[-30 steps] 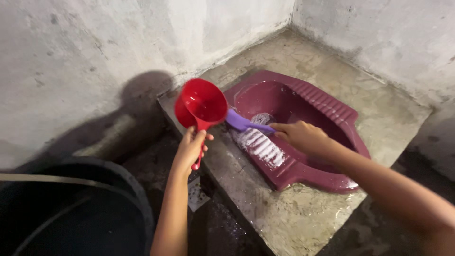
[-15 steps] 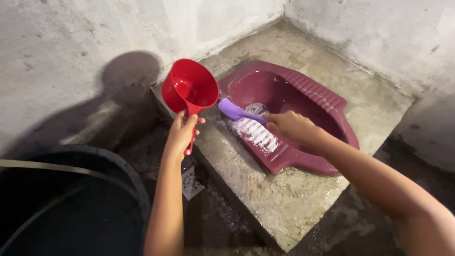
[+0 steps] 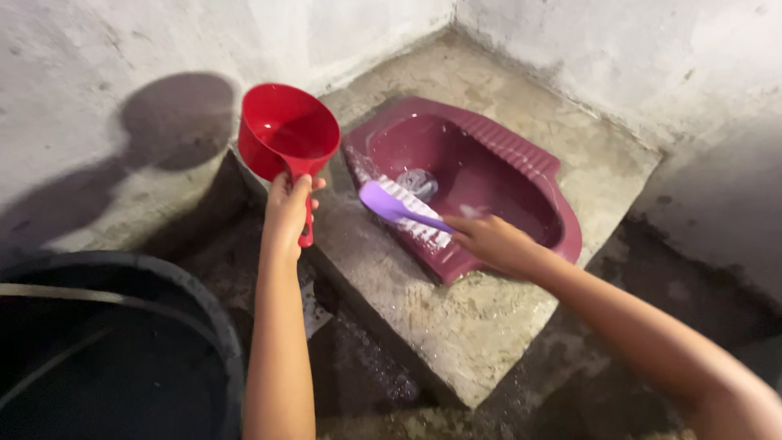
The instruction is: The person pours a cleaning liquid from a pouch into a squat toilet, then uses a purple brush and a red scoop to scrub the toilet bowl with water. The person repeatedly scoops water and scrubs the interior surfaces of the toilet.
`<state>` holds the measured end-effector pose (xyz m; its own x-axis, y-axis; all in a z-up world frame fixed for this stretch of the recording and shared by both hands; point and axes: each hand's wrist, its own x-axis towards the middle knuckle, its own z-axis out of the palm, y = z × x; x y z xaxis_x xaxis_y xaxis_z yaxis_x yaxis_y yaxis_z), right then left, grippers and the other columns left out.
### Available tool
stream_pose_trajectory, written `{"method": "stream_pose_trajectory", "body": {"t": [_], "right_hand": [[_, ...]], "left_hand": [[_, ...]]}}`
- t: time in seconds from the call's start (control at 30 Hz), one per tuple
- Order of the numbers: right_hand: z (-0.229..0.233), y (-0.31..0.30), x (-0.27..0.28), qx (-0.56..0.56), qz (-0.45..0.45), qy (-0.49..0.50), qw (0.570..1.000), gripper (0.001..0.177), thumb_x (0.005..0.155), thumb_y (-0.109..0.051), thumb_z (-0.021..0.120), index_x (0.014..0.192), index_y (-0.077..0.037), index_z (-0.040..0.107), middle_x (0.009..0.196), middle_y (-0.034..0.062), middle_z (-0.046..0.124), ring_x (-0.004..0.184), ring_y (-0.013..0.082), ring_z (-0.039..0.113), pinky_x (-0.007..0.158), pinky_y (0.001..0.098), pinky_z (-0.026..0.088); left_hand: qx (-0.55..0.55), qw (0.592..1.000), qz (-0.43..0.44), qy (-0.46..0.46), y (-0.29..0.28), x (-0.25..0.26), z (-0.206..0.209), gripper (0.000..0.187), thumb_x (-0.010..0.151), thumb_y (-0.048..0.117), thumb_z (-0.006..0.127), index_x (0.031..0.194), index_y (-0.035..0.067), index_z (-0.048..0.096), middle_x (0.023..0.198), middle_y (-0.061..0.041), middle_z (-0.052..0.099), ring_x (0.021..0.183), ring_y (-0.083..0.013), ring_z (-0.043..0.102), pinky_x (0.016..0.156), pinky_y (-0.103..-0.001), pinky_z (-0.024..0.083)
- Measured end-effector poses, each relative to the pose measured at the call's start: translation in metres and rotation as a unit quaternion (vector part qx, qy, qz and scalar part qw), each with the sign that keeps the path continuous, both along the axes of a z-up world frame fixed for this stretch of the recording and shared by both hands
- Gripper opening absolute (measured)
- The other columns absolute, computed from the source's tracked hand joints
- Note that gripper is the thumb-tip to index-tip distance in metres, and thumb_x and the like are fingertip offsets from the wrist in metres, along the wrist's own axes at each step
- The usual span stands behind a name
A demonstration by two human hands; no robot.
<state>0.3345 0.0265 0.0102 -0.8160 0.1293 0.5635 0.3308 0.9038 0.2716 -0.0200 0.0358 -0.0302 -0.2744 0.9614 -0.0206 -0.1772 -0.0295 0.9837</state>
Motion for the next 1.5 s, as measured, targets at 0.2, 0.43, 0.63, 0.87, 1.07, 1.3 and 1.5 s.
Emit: {"method": "stream_pose_trajectory", "body": {"t": [0.2, 0.43, 0.63, 0.87, 1.07, 1.3, 1.5], "right_hand": [[-0.016, 0.001, 0.058, -0.168, -0.228, -0.297, 0.912, 0.029, 0.105, -0.023, 0.045, 0.126, -0.015, 0.063, 0.161, 0.009, 0.049, 0.054, 0.0138, 0.07, 0.052, 0.0289, 0.062], [-0.038, -0.034, 0.058, -0.4, -0.259, -0.154, 0.865, 0.047, 0.101, -0.04, 0.048, 0.146, -0.026, 0.05, 0.12, 0.0067, 0.073, 0.047, 0.0147, 0.068, 0.049, 0.0289, 0.061], [-0.042, -0.021, 0.086, -0.359, -0.337, -0.201, 0.847, 0.058, 0.1, -0.043, 0.048, 0.154, -0.023, 0.042, 0.122, 0.0021, 0.073, 0.047, 0.0241, 0.073, 0.044, 0.0399, 0.063], [-0.042, -0.063, 0.087, -0.45, -0.401, -0.137, 0.786, 0.053, 0.098, -0.045, 0.051, 0.15, -0.033, 0.049, 0.076, 0.0172, 0.073, 0.061, 0.0339, 0.073, 0.059, 0.0462, 0.059], [-0.026, -0.062, 0.079, -0.396, -0.32, -0.07, 0.858, 0.048, 0.101, -0.044, 0.05, 0.146, -0.028, 0.049, 0.102, 0.0122, 0.078, 0.067, 0.0305, 0.075, 0.053, 0.0443, 0.061], [-0.047, -0.098, 0.049, -0.413, -0.369, -0.234, 0.799, 0.053, 0.106, -0.035, 0.052, 0.156, -0.033, 0.036, 0.067, 0.0093, 0.068, 0.052, 0.0247, 0.069, 0.047, 0.0423, 0.055], [-0.049, -0.11, 0.04, -0.316, -0.366, -0.262, 0.835, 0.081, 0.091, -0.004, 0.053, 0.162, -0.025, 0.021, 0.072, 0.008, 0.069, 0.052, 0.0249, 0.069, 0.043, 0.0423, 0.056]], "left_hand": [[-0.014, 1.0, 0.005, 0.012, -0.002, 0.003, 0.002, 0.031, 0.098, 0.021, 0.057, 0.124, 0.005, 0.058, 0.101, -0.003, 0.074, 0.072, -0.0071, 0.057, 0.059, -0.024, 0.046], [-0.021, 1.0, 0.006, 0.011, 0.003, -0.003, -0.009, 0.031, 0.098, 0.022, 0.057, 0.124, 0.005, 0.06, 0.102, -0.004, 0.075, 0.074, -0.0077, 0.058, 0.067, -0.024, 0.05], [-0.042, 0.999, 0.004, 0.029, 0.001, -0.01, -0.024, 0.031, 0.098, 0.021, 0.057, 0.123, 0.003, 0.059, 0.1, -0.005, 0.075, 0.071, -0.0096, 0.058, 0.066, -0.025, 0.049], [-0.034, 0.999, 0.002, 0.037, 0.002, -0.013, -0.028, 0.032, 0.098, 0.021, 0.057, 0.125, 0.005, 0.06, 0.103, -0.003, 0.074, 0.073, -0.0078, 0.056, 0.063, -0.025, 0.045], [-0.028, 0.999, -0.007, 0.034, -0.003, -0.013, -0.024, 0.031, 0.098, 0.022, 0.058, 0.124, 0.005, 0.059, 0.104, -0.004, 0.074, 0.073, -0.0069, 0.057, 0.062, -0.023, 0.047], [-0.041, 0.999, -0.004, 0.006, -0.005, -0.019, -0.019, 0.028, 0.099, 0.023, 0.057, 0.121, 0.007, 0.059, 0.104, -0.002, 0.074, 0.071, -0.0052, 0.054, 0.055, -0.023, 0.043], [-0.029, 1.0, 0.004, -0.003, -0.01, -0.029, -0.022, 0.027, 0.099, 0.021, 0.058, 0.121, 0.005, 0.059, 0.102, -0.004, 0.075, 0.072, -0.0066, 0.057, 0.059, -0.022, 0.046]]}}
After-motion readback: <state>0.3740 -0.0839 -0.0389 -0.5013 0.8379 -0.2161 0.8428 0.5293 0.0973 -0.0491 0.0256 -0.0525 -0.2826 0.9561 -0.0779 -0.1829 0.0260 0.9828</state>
